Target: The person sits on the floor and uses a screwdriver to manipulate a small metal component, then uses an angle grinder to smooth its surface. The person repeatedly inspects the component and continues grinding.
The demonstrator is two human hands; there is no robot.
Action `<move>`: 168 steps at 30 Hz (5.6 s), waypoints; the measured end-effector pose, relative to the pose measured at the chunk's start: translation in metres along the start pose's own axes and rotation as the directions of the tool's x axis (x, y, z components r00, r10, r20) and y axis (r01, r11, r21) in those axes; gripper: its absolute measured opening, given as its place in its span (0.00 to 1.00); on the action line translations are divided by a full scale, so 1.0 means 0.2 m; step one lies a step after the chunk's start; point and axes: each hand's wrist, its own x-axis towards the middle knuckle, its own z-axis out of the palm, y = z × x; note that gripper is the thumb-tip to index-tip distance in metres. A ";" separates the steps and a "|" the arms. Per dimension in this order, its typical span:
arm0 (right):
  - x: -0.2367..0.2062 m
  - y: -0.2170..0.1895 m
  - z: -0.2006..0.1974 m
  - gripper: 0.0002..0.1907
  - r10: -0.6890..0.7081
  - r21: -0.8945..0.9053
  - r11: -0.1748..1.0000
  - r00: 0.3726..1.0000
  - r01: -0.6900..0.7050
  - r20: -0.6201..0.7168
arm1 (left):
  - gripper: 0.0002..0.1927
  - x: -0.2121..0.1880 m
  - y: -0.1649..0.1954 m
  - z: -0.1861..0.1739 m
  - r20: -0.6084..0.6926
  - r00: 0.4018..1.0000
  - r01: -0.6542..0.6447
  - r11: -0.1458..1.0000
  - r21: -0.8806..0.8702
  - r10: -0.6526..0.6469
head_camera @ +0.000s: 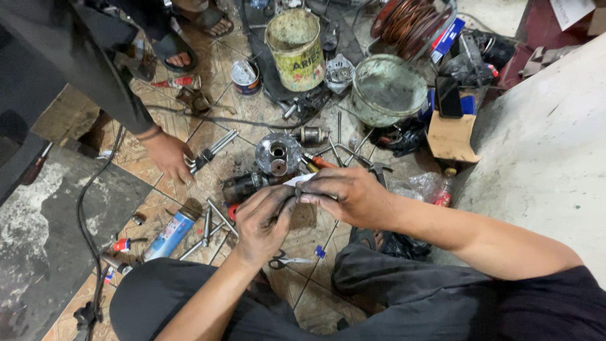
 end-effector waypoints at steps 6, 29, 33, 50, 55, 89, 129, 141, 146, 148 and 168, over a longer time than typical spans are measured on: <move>0.02 -0.01 0.01 0.11 0.052 0.011 0.999 0.997 -0.051 -0.060 | 0.12 0.02 0.00 0.02 -0.048 0.999 -0.012 0.999 0.033 0.014; 0.08 -0.02 -0.04 0.16 -0.015 0.023 1.000 0.999 0.014 0.037 | 0.14 0.04 -0.01 -0.01 0.083 0.975 0.210 0.978 -0.016 -0.208; 0.09 -0.02 -0.05 0.15 0.010 0.016 1.000 0.999 -0.011 0.051 | 0.13 0.04 -0.01 -0.01 0.105 0.970 0.223 0.975 -0.017 -0.220; 0.09 0.00 -0.08 0.14 0.028 0.003 1.000 0.994 -0.029 0.107 | 0.10 0.07 0.01 -0.03 0.060 0.993 0.098 0.995 0.015 -0.099; 0.09 -0.01 -0.09 0.16 -0.032 0.012 0.999 0.997 0.032 0.065 | 0.10 0.08 0.01 -0.04 0.016 0.997 0.075 0.997 -0.029 -0.075; -0.24 0.41 0.46 0.10 0.262 0.011 0.957 0.880 -0.290 0.395 | 0.13 -0.67 -0.93 0.38 0.429 0.321 0.321 0.523 0.790 -0.845; -0.29 0.12 1.37 0.13 0.525 -0.161 0.851 0.797 -0.500 0.299 | 0.05 0.23 -0.44 -0.13 0.216 0.757 0.637 0.625 -0.450 -0.616; -0.30 0.32 1.27 0.14 0.593 -0.140 0.802 0.804 -0.581 0.056 | 0.04 0.20 -0.46 -0.12 0.197 0.818 0.571 0.719 -0.396 -0.540; -0.34 0.37 1.24 0.19 0.518 -0.109 0.848 0.854 -0.520 -0.048 | 0.04 0.20 -0.48 -0.11 0.202 0.807 0.584 0.700 -0.410 -0.555; -0.36 0.36 1.21 0.17 0.507 -0.127 0.853 0.861 -0.507 -0.034 | 0.04 0.20 -0.48 -0.11 0.187 0.805 0.586 0.702 -0.405 -0.563; -0.33 0.34 1.22 0.16 0.449 -0.140 0.889 0.891 -0.437 0.068 | 0.16 -0.10 -0.75 0.02 0.158 0.437 0.869 0.461 0.181 -0.886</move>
